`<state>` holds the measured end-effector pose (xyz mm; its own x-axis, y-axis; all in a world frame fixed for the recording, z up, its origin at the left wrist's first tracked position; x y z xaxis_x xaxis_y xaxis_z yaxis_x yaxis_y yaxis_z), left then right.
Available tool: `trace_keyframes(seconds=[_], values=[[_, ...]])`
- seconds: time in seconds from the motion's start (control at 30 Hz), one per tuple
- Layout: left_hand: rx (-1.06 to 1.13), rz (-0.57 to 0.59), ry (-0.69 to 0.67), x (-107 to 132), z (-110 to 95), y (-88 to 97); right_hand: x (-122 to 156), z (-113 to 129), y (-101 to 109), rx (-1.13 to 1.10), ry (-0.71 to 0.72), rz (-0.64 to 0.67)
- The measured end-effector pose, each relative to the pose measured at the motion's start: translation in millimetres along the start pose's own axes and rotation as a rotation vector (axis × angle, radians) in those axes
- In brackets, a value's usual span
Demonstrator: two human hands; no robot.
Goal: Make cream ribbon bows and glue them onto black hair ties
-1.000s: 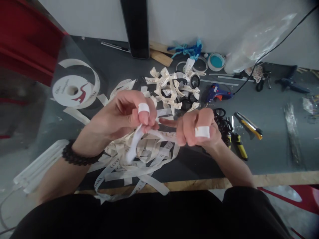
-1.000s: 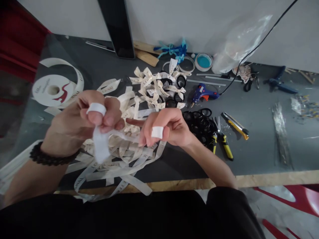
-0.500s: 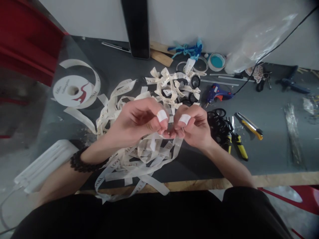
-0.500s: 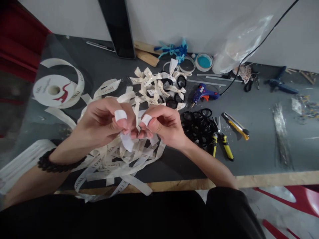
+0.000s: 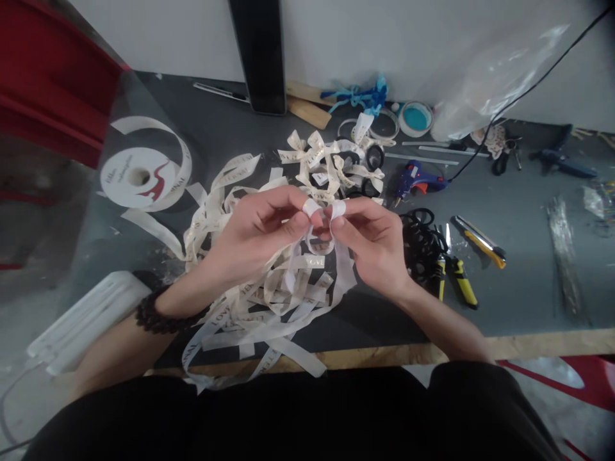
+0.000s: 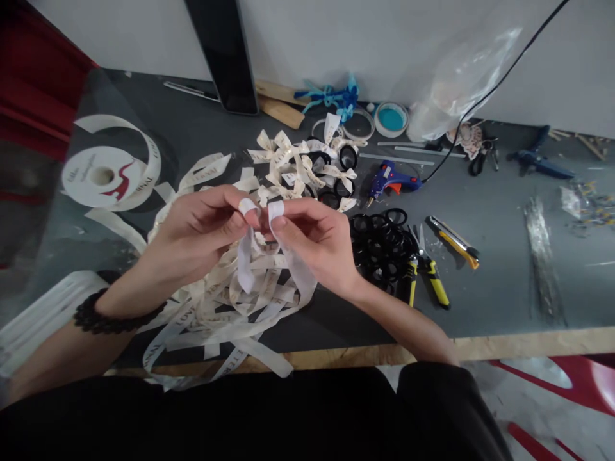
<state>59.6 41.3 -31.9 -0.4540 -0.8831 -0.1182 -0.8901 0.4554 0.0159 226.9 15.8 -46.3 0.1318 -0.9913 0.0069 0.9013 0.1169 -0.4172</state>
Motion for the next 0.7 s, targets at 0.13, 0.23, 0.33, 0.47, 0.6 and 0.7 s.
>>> trace_keyframes(seconds=[0.13,0.23,0.33,0.47,0.6,0.7], values=[[-0.053,-0.008,-0.062,-1,-1,4.4,-1,1,0,-0.047,0.032,0.032],[-0.112,-0.001,-0.094,0,-5,6.0,-2,5,-1,-0.094,0.070,0.061],[-0.199,0.042,-0.087,1,-11,3.8,-3,6,-1,-0.103,0.053,0.096],[-0.351,0.173,-0.081,0,-20,-2.7,-4,7,-3,-0.069,0.002,0.138],[-0.494,0.307,-0.062,0,-22,-4.1,-7,8,-6,-0.088,-0.024,0.193],[-0.570,0.330,-0.077,3,-17,-1.3,-7,7,-7,-0.090,-0.020,0.220]])
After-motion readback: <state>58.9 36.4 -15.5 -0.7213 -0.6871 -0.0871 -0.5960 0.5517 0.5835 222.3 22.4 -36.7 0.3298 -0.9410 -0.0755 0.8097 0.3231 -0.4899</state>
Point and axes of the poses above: each hand's wrist, its own x-axis away from the middle knuckle, its own y-axis out of the back of the hand, z = x × y, the point moved 5 cm from there along -x, towards the middle knuckle, and after that the axes turned 15 degrees about -x, right-handed, at the moved point
